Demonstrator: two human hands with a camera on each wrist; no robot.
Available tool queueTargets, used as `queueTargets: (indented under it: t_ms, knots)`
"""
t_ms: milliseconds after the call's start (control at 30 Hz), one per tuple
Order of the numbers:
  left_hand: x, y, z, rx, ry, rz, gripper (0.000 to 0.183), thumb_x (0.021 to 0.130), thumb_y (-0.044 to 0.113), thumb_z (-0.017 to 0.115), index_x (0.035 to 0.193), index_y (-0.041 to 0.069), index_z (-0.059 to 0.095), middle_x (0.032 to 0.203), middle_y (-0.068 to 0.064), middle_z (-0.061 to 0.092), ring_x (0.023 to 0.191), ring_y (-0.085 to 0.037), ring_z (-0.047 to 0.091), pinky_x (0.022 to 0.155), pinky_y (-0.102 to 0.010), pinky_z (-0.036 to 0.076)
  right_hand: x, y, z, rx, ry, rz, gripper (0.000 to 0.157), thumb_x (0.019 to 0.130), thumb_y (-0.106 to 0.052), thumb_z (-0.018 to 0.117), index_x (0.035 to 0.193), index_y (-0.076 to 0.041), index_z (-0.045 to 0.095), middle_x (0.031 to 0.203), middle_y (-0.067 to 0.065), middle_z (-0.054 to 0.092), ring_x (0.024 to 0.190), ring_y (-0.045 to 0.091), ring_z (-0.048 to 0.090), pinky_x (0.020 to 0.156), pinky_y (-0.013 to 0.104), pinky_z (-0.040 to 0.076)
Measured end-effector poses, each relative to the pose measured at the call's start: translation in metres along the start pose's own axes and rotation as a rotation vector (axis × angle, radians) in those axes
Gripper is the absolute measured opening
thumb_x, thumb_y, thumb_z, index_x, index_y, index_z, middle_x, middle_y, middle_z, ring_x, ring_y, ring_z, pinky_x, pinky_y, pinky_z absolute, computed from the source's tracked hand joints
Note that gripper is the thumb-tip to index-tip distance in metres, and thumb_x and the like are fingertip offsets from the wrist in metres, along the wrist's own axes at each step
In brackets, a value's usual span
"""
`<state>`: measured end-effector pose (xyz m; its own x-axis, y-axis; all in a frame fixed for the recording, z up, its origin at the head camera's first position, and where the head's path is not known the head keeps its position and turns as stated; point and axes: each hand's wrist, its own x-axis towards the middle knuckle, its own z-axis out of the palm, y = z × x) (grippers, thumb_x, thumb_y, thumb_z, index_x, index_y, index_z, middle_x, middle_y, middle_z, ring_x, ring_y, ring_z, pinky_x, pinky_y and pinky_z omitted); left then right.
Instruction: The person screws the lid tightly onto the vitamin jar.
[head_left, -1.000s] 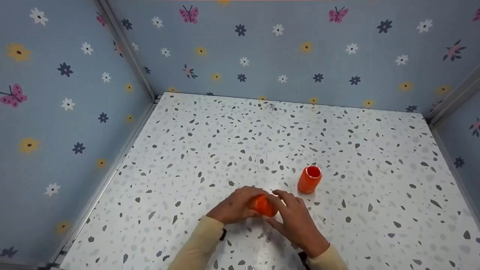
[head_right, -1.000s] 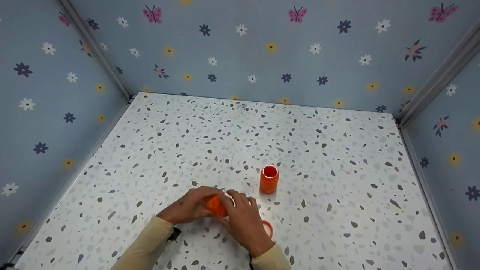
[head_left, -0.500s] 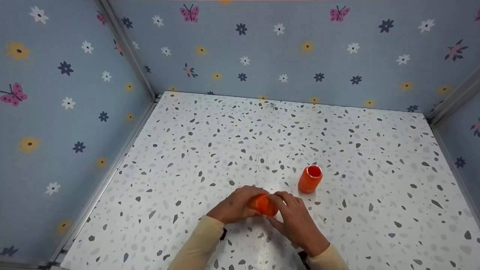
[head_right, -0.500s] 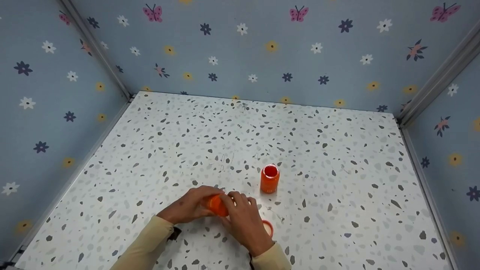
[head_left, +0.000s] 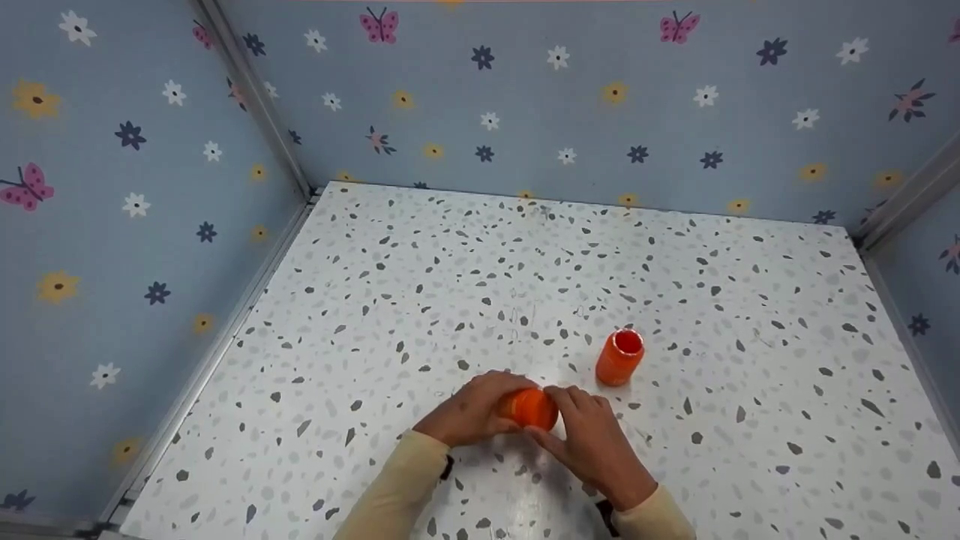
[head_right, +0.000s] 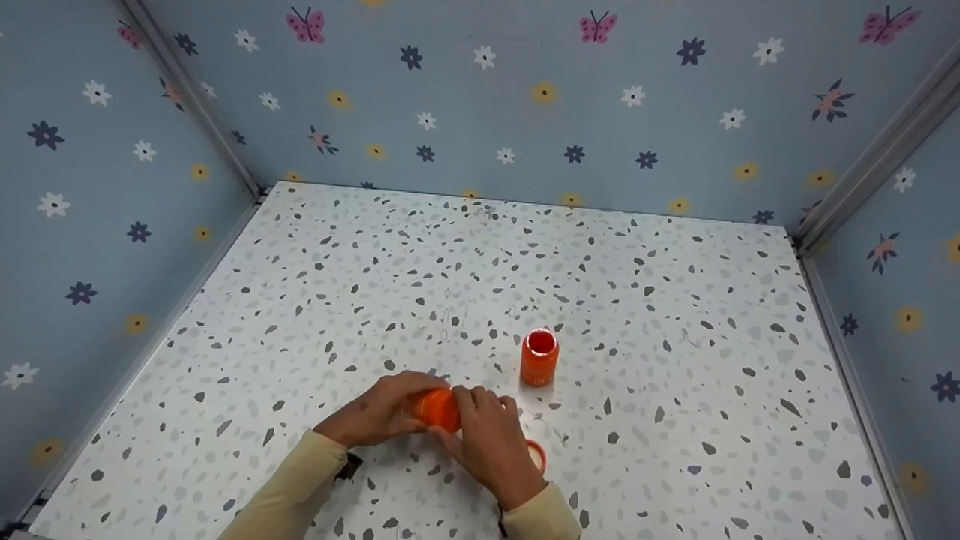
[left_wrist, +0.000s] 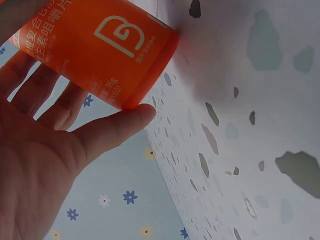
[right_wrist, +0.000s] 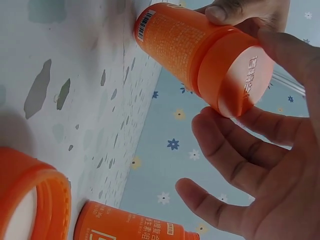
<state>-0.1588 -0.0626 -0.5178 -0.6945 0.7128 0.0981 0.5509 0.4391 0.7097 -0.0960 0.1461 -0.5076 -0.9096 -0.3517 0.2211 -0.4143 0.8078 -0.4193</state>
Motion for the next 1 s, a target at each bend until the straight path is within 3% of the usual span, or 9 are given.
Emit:
queueTargets:
  t_ms: [233,433,800,1000]
  knots:
    - [-0.0026,0.0007,-0.0006,-0.021,0.009,0.010,0.054,0.083,0.011,0.082,0.132,0.016,0.061,0.124,0.001,0.064,0.111,-0.013,0.057,0.100,-0.032,0.046,0.0005,0.0011,-0.0007,0.009,0.030,-0.059,0.070,0.077,-0.037,0.087,0.133,-0.009,0.056,0.122,0.009,0.060,0.106,0.027,0.058,0.086,0.045,0.049]
    - [-0.0038,0.0019,-0.0016,-0.028,-0.003,-0.017,0.055,0.083,0.009,0.081,0.133,0.019,0.061,0.128,0.003,0.063,0.115,-0.014,0.056,0.102,-0.035,0.045,0.0001,0.0007,-0.0013,0.022,-0.003,-0.093,0.067,0.074,-0.021,0.090,0.132,-0.016,0.056,0.124,0.008,0.058,0.106,0.026,0.057,0.086,0.044,0.049]
    - [-0.0032,-0.0007,-0.0004,-0.022,0.005,0.012,0.052,0.084,0.011,0.081,0.131,0.018,0.062,0.124,0.003,0.064,0.111,-0.012,0.056,0.099,-0.034,0.046,0.0009,-0.0003,-0.0005,0.022,-0.003,-0.021,0.057,0.080,-0.031,0.085,0.126,-0.010,0.059,0.111,0.004,0.062,0.092,0.019,0.059,0.080,0.038,0.050]
    - [-0.0030,-0.0009,0.0002,-0.002,0.010,0.006,0.051,0.084,0.013,0.081,0.131,0.018,0.062,0.125,0.003,0.064,0.113,-0.013,0.056,0.099,-0.034,0.046,0.0011,-0.0021,-0.0001,-0.008,0.009,0.032,0.056,0.084,-0.040,0.080,0.123,-0.004,0.061,0.108,0.008,0.067,0.090,0.023,0.062,0.079,0.041,0.051]
